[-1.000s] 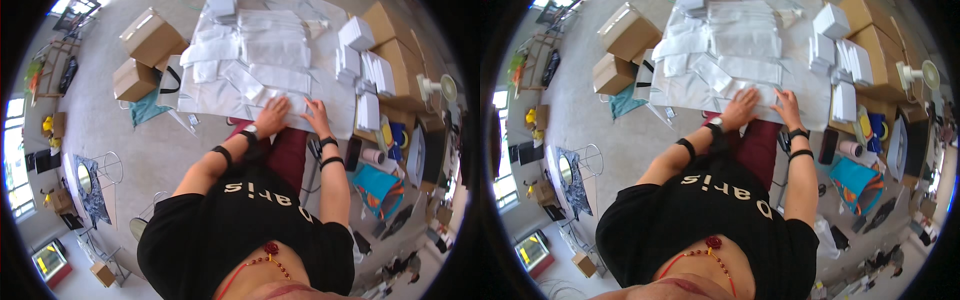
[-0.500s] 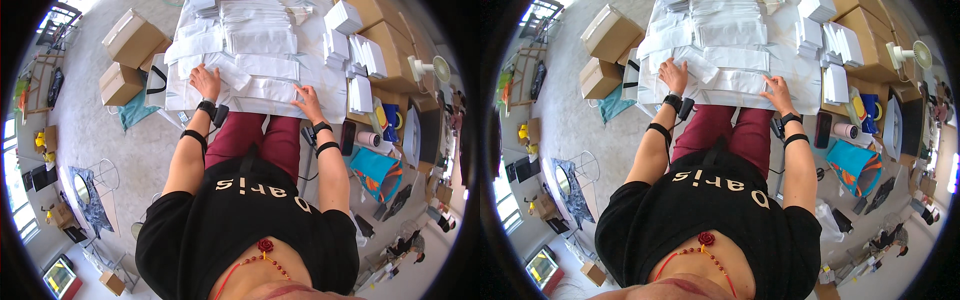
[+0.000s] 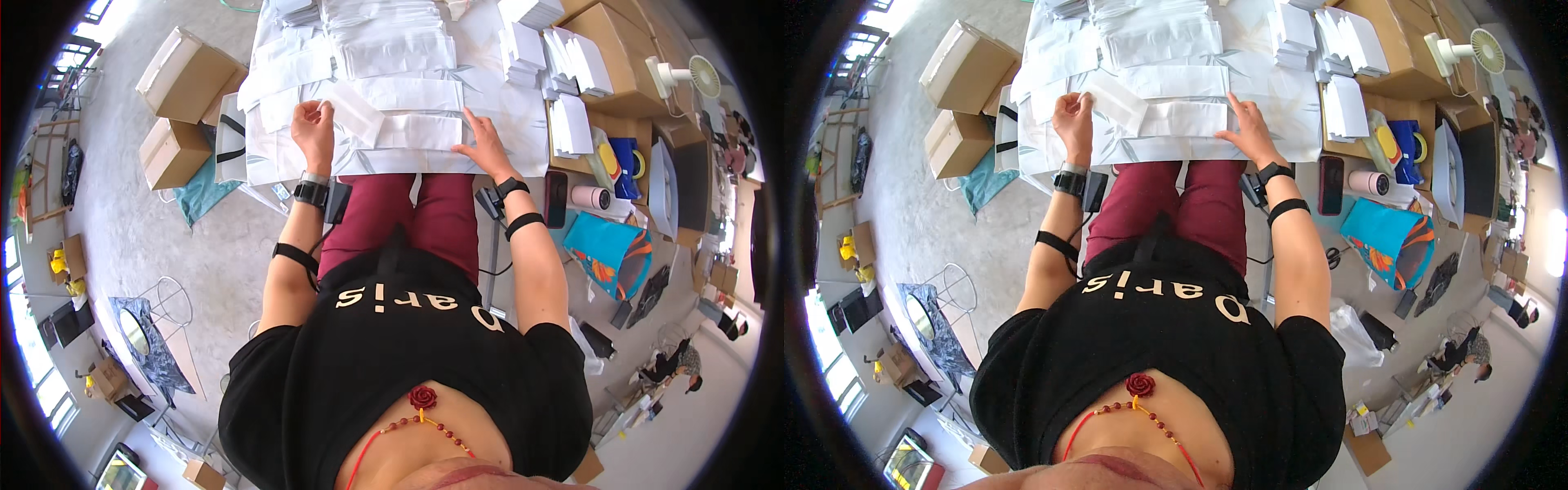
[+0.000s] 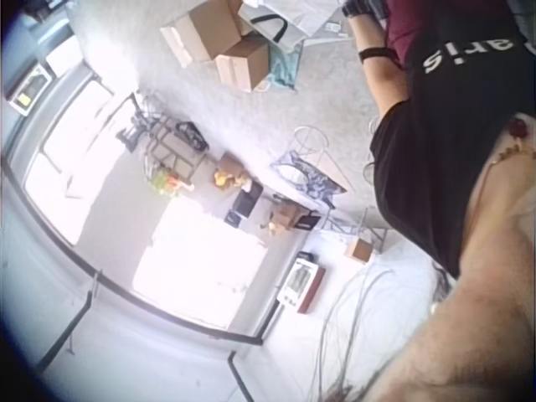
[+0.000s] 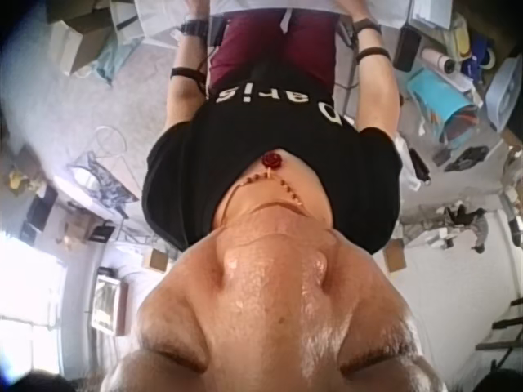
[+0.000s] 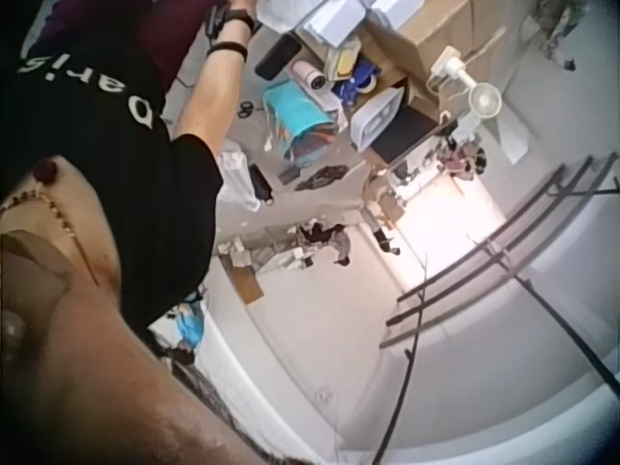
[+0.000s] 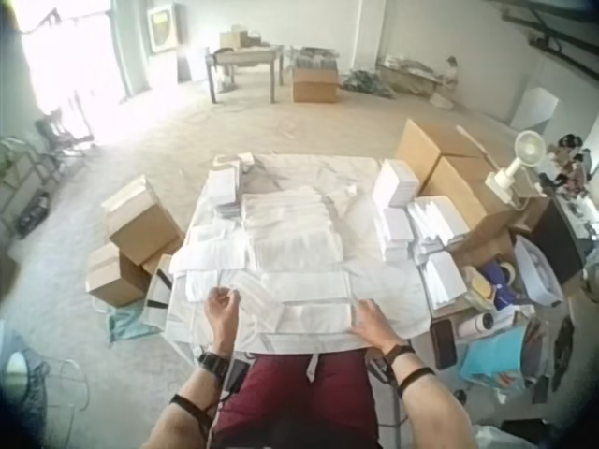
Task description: The recorder is folding and sorting long white plastic pouches or envelopes on a table.
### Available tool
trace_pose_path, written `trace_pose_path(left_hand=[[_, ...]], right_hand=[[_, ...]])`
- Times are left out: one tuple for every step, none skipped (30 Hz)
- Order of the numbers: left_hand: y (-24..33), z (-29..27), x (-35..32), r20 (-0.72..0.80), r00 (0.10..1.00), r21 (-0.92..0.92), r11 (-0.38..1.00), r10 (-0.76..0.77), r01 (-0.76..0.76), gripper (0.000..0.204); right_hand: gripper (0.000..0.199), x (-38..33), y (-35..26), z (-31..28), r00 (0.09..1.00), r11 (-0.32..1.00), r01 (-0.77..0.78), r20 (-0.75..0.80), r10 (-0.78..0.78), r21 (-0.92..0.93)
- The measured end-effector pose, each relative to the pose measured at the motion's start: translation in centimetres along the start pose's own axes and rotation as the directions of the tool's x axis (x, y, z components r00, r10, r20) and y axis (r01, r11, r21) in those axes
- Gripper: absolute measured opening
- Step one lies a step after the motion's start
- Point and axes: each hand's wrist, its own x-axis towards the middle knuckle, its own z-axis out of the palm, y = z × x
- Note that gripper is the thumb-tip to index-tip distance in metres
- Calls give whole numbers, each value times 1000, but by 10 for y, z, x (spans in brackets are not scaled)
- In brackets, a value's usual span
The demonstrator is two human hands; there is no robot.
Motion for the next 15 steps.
trace_pose_path(left_hand=[[16,3,-7,22,1000,-49,999,-17,18,15],[29,7,-13,33,999,-43,999,34,-32,15],[39,12,-19,43,996,-36,996,84,-82,15],[47,18,-26,57,990,-29,991,132,-131,15],[53,26,-33,66,979,-13,982,191,-191,14],[64,34,-41,101,958,42,961,269,-275,15],[68,42,-49,131,938,24,945,321,-326,17],[71,51,-56,161,914,2,926,371,-376,19],[73,58,-63,187,906,-15,923,379,-383,22],[75,64,-72,213,897,-31,920,387,-390,25],[79,70,-80,238,894,-34,923,380,-383,30],[79,73,-87,263,887,-61,924,380,-378,36],[78,72,-90,296,864,-34,908,409,-418,46],[75,70,-92,326,840,-2,889,433,-458,57],[71,66,-95,324,842,74,876,431,-477,63]], right_hand=[[73,3,-8,-1,997,1000,19,-72,-21,-25],[72,7,-19,-2,989,998,40,-142,-46,-49],[70,15,-38,-7,995,1000,-2,-95,4,21],[68,23,-65,-16,998,995,-50,-44,54,90],[67,30,-88,-23,995,983,-102,8,102,155],[66,36,-104,-25,983,924,-185,78,168,333],[64,42,-120,-25,964,827,-264,158,213,496],[63,48,-135,-26,940,695,-341,242,241,633],[56,50,-155,-27,943,596,-327,212,256,733],[52,52,-157,-23,954,641,-289,156,257,711],[49,55,-155,-19,962,684,-252,97,257,685],[46,58,-149,-13,965,724,-220,38,259,654],[39,61,-136,-5,966,795,-160,-73,248,585],[38,60,-135,-7,965,814,-141,-106,240,564],[37,59,-134,-10,962,832,-122,-140,233,541]])
